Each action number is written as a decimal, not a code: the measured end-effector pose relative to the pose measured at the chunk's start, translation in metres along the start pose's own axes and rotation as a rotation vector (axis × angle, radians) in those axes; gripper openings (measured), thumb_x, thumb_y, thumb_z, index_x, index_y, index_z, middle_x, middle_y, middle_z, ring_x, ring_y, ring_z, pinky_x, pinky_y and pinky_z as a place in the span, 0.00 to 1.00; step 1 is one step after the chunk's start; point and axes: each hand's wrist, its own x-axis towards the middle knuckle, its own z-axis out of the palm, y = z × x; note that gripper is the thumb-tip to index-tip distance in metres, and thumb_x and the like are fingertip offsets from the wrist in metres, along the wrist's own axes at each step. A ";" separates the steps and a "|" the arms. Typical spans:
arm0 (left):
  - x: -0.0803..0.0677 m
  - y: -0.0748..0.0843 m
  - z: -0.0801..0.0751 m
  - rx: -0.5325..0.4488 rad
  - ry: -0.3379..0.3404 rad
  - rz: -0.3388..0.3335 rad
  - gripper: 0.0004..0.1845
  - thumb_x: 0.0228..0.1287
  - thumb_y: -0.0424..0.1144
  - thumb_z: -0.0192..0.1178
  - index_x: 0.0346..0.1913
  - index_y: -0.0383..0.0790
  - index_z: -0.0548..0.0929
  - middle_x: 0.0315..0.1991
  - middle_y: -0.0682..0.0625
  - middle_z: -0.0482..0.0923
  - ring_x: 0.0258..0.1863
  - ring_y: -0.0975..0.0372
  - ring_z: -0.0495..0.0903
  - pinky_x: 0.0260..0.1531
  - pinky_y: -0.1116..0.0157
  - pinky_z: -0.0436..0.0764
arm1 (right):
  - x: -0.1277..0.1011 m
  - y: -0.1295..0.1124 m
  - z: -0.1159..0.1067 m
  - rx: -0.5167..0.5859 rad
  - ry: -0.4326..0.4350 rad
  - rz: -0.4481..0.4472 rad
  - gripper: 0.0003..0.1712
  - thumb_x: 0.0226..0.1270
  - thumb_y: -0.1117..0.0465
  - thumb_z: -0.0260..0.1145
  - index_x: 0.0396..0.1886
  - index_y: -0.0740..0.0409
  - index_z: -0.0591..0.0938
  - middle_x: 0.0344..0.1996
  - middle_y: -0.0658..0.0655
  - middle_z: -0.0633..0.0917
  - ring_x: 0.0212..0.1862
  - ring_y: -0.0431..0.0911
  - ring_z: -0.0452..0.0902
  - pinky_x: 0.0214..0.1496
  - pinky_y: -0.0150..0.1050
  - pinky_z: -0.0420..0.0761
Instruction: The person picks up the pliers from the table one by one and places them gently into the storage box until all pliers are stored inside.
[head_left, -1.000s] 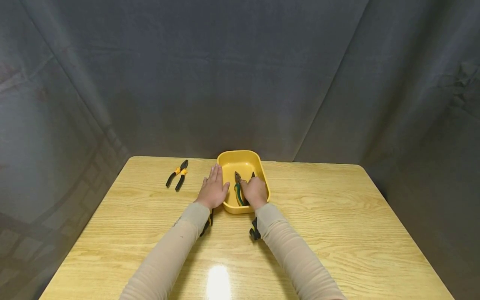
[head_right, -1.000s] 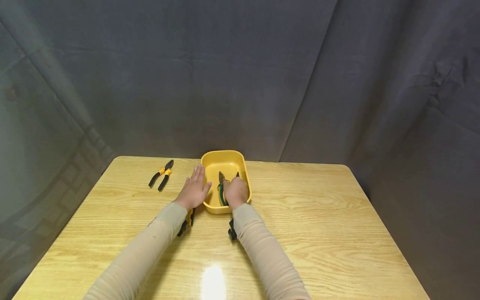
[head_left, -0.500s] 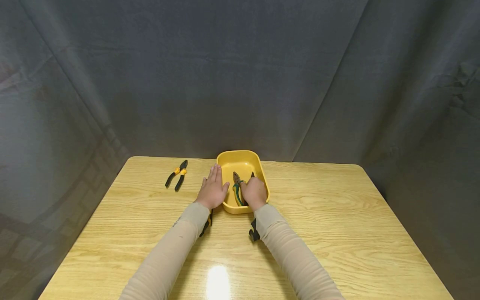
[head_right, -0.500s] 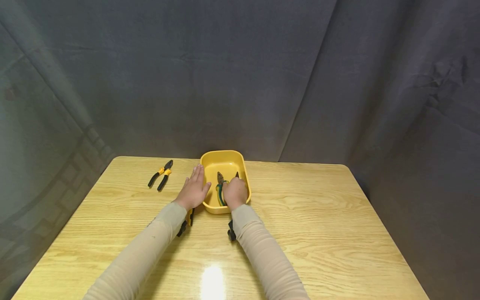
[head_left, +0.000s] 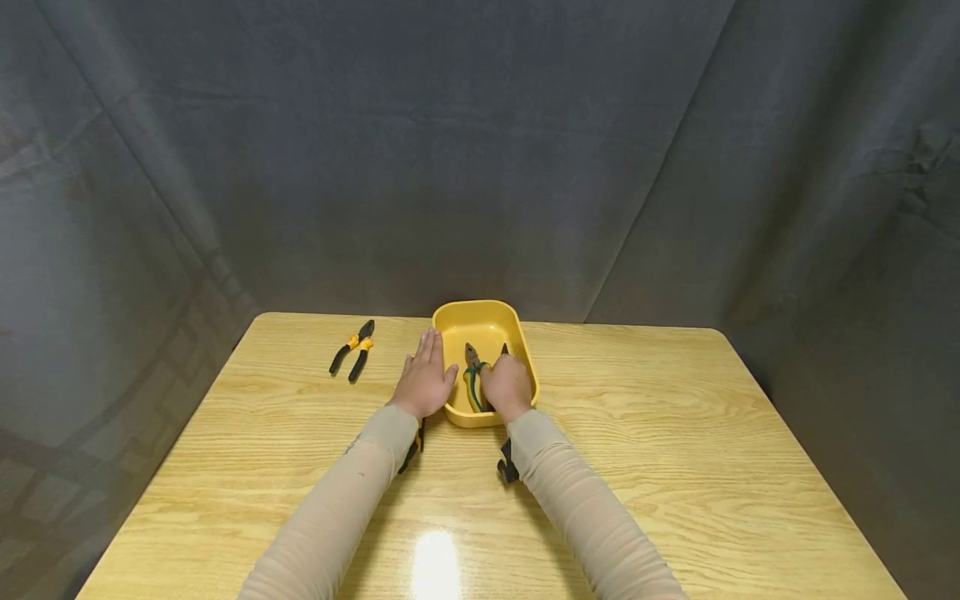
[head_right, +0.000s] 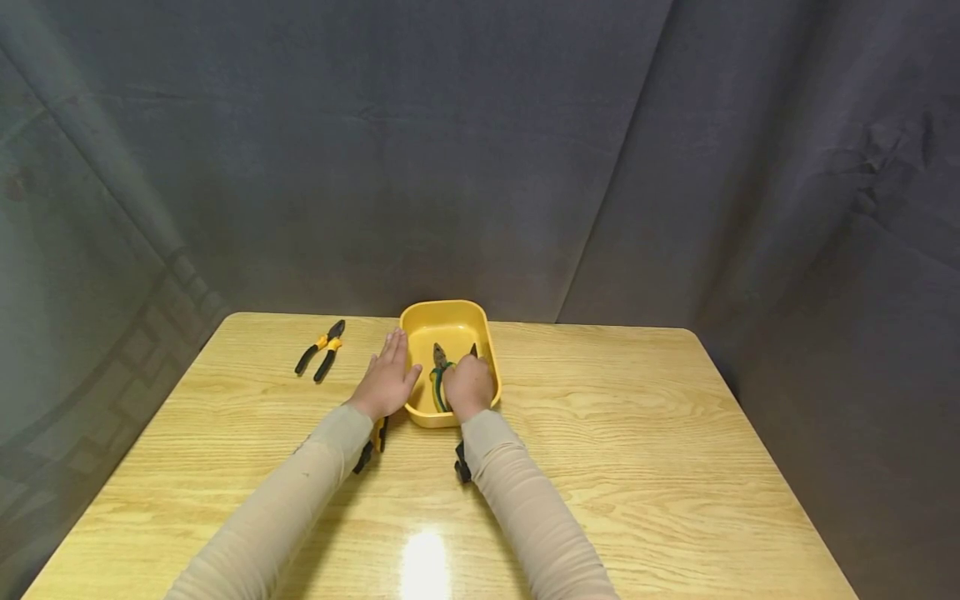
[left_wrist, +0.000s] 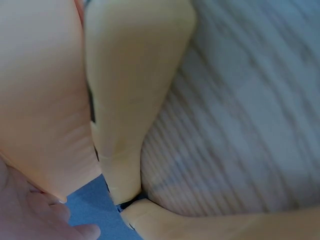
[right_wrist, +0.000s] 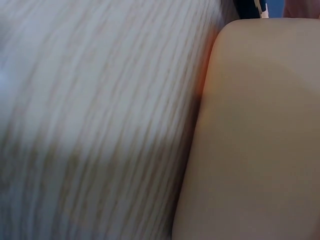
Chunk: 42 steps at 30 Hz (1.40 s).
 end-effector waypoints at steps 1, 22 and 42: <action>0.000 0.000 0.000 0.000 0.000 0.000 0.39 0.82 0.51 0.41 0.81 0.32 0.39 0.82 0.40 0.34 0.81 0.51 0.34 0.76 0.44 0.44 | 0.000 0.000 0.000 -0.003 0.002 -0.005 0.16 0.72 0.60 0.65 0.24 0.63 0.81 0.23 0.58 0.80 0.25 0.50 0.78 0.29 0.43 0.79; 0.001 0.000 0.000 0.008 -0.016 -0.014 0.38 0.83 0.51 0.40 0.81 0.34 0.38 0.82 0.41 0.32 0.81 0.52 0.33 0.77 0.45 0.44 | -0.001 0.000 0.001 -0.020 0.005 -0.043 0.08 0.70 0.65 0.64 0.42 0.68 0.82 0.38 0.64 0.80 0.41 0.57 0.81 0.46 0.51 0.82; 0.003 0.001 0.002 0.054 -0.039 -0.022 0.38 0.83 0.51 0.40 0.81 0.35 0.38 0.83 0.41 0.33 0.81 0.53 0.33 0.77 0.45 0.43 | -0.008 -0.001 0.003 -0.011 0.137 -0.200 0.07 0.65 0.67 0.68 0.41 0.65 0.84 0.37 0.61 0.79 0.33 0.53 0.80 0.34 0.47 0.82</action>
